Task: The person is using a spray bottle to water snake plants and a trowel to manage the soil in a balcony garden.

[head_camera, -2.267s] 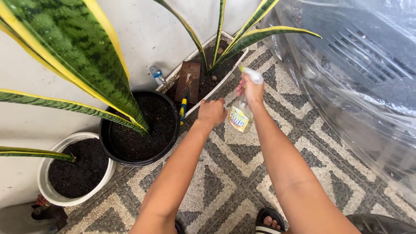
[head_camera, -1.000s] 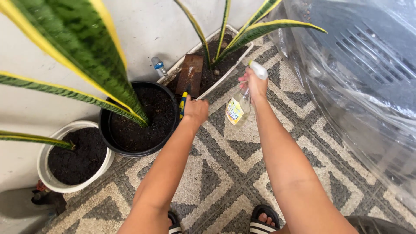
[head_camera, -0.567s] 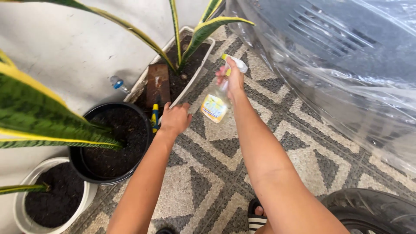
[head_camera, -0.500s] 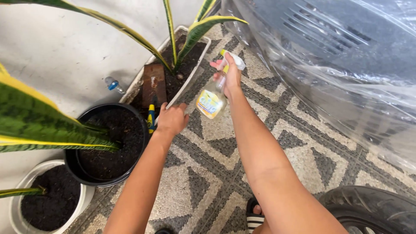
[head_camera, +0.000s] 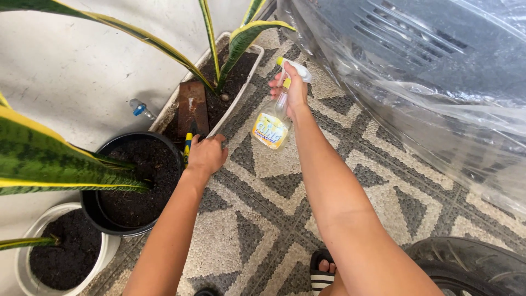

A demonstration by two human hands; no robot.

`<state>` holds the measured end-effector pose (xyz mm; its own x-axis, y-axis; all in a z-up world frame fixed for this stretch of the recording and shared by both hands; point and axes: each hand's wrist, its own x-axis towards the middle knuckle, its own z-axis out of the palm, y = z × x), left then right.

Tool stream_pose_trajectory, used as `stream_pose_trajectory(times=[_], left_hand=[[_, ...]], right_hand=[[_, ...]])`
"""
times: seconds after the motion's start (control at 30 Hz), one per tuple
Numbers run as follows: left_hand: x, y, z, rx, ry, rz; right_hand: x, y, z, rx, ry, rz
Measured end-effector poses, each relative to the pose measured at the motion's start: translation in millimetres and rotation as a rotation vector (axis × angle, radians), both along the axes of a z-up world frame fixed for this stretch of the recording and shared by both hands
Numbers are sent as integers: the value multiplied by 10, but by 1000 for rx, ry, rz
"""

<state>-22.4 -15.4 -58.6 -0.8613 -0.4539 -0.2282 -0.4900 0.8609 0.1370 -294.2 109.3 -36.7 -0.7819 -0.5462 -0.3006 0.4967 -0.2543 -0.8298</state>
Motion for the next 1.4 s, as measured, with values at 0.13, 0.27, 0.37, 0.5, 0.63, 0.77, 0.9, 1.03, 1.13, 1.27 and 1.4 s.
stream_pose_trajectory(times=[0.13, 0.27, 0.37, 0.5, 0.63, 0.77, 0.9, 1.03, 1.13, 1.27, 1.4], left_hand=[[-18, 10, 23, -3, -11, 37], [-31, -13, -99, -39, -7, 12], [-42, 3, -133, -64, -22, 4], [-50, -18, -134, -61, -46, -15], [37, -96, -248, -68, -58, -16], [110, -215, -384, -130, -78, -25], [211, -355, -596, -211, -100, -16], [268, -371, -796, -354, -79, 10], [225, -375, -944, -433, -220, 23], [121, -367, -1063, -548, -386, -42], [94, -346, -808, -717, -615, -85]], right_hand=[[136, -119, -31, 156, 73, 145], [345, -387, -198, 228, 413, 198], [755, -438, 115, 519, 947, 230], [1120, -585, 406, 827, 1316, 133], [1297, -656, 600, 833, 1258, 88], [1243, -673, 515, 729, 1177, 48], [1369, -607, 642, 681, 931, 242], [1226, -623, 171, 775, 689, 536], [1278, -652, 111, 731, 665, 514], [1309, -678, 145, 801, 780, 437], [1202, -697, 56, 807, 732, 399]])
